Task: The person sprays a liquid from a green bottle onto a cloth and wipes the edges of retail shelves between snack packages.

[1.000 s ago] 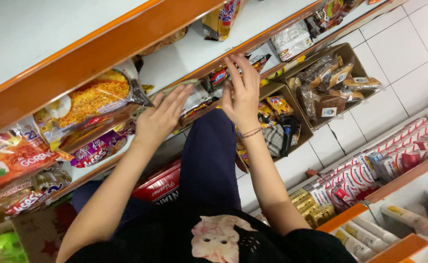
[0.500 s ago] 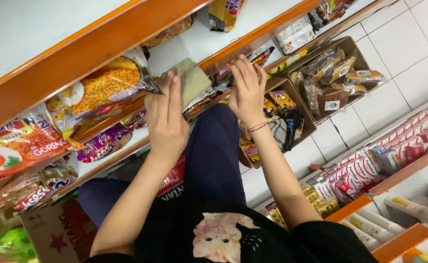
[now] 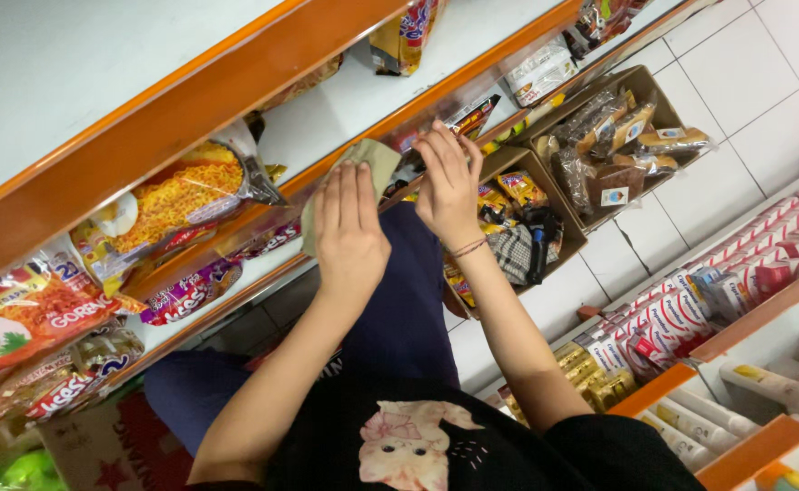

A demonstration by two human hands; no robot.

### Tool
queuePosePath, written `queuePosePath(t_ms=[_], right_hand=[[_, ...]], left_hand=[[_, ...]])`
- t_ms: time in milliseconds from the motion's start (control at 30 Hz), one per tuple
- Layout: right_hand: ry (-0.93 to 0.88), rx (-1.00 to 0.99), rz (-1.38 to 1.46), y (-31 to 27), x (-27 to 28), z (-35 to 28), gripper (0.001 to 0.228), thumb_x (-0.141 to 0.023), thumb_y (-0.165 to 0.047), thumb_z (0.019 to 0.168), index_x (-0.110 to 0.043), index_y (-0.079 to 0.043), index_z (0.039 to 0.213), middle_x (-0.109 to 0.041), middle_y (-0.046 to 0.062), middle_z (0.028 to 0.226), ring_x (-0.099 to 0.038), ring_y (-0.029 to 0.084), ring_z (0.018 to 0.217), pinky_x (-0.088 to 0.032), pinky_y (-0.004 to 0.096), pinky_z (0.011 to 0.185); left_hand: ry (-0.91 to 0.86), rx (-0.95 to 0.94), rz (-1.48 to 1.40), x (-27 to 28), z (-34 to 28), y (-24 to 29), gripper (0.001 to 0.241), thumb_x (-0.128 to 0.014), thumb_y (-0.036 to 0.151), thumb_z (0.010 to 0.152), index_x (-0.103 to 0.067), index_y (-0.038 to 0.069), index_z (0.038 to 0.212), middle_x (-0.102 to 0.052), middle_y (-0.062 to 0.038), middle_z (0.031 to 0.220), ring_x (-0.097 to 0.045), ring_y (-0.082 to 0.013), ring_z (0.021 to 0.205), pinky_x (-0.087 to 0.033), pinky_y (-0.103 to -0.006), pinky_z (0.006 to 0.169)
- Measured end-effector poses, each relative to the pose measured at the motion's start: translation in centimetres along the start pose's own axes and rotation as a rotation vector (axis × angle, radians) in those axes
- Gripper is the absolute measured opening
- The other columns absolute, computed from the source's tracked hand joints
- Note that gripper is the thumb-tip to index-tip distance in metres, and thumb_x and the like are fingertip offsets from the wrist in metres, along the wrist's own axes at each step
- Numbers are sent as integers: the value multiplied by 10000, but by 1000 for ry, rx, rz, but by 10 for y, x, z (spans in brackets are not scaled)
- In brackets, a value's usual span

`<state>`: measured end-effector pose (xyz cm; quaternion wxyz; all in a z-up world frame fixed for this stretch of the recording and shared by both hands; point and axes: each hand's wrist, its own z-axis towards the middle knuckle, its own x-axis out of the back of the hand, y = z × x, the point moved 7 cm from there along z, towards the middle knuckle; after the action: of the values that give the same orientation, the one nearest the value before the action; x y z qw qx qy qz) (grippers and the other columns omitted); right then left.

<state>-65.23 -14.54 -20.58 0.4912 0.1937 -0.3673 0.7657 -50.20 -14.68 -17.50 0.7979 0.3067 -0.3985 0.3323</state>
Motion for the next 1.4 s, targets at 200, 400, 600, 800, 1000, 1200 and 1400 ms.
queuePosePath(t_ms=[200,400,600,800,1000,1200,1400], right_hand=[[164,-173,206,23,24,-3,510,-533,159,816,-627,9,1294,-605,166,1369,-555,363,1363,-430,455,1181],[219,-388,139,71,50,-28,416,-559,148,858,-635,1,1240,-600,174,1309,-593,358,1282,-480,434,1126],[274,-425,93,104,59,-38,393,-565,118,832,-653,1,1196,-603,177,1272,-599,367,1239,-478,439,1107],[324,-444,121,124,63,-38,337,-605,84,856,-626,24,1187,-603,191,1258,-609,363,1196,-493,418,1072],[367,-506,103,139,73,-37,385,-553,105,844,-610,41,1219,-601,200,1249,-615,369,1194,-484,422,1089],[392,-517,62,146,78,-37,380,-553,118,835,-609,31,1201,-599,198,1246,-615,363,1194,-477,425,1090],[364,-516,128,125,73,-31,390,-541,135,838,-606,22,1206,-604,177,1233,-618,341,1190,-475,415,1098]], left_hand=[[-8,-90,52,-33,40,38,559,-548,116,924,-516,-110,1435,-549,-277,1418,-534,-392,1334,-404,-497,1172],[-13,-154,94,-74,82,80,561,-544,152,924,-509,-134,1405,-557,-293,1383,-535,-391,1302,-413,-475,1163],[-9,-193,86,-110,116,118,584,-563,160,915,-503,-143,1411,-562,-297,1378,-517,-393,1314,-398,-468,1186],[-3,-216,49,-137,146,149,599,-576,160,886,-508,-162,1385,-563,-311,1364,-524,-406,1302,-403,-466,1169],[-10,-266,94,-160,170,172,601,-576,162,898,-503,-175,1389,-583,-314,1339,-545,-397,1266,-409,-444,1154],[-57,-313,53,-179,188,188,612,-584,155,943,-494,65,1542,-566,-343,1301,-551,-429,1212,-412,-476,1122],[-53,-350,-27,-164,162,160,581,-579,176,920,-524,75,1490,-501,-273,1438,-518,-398,1324,-398,-470,1164]])
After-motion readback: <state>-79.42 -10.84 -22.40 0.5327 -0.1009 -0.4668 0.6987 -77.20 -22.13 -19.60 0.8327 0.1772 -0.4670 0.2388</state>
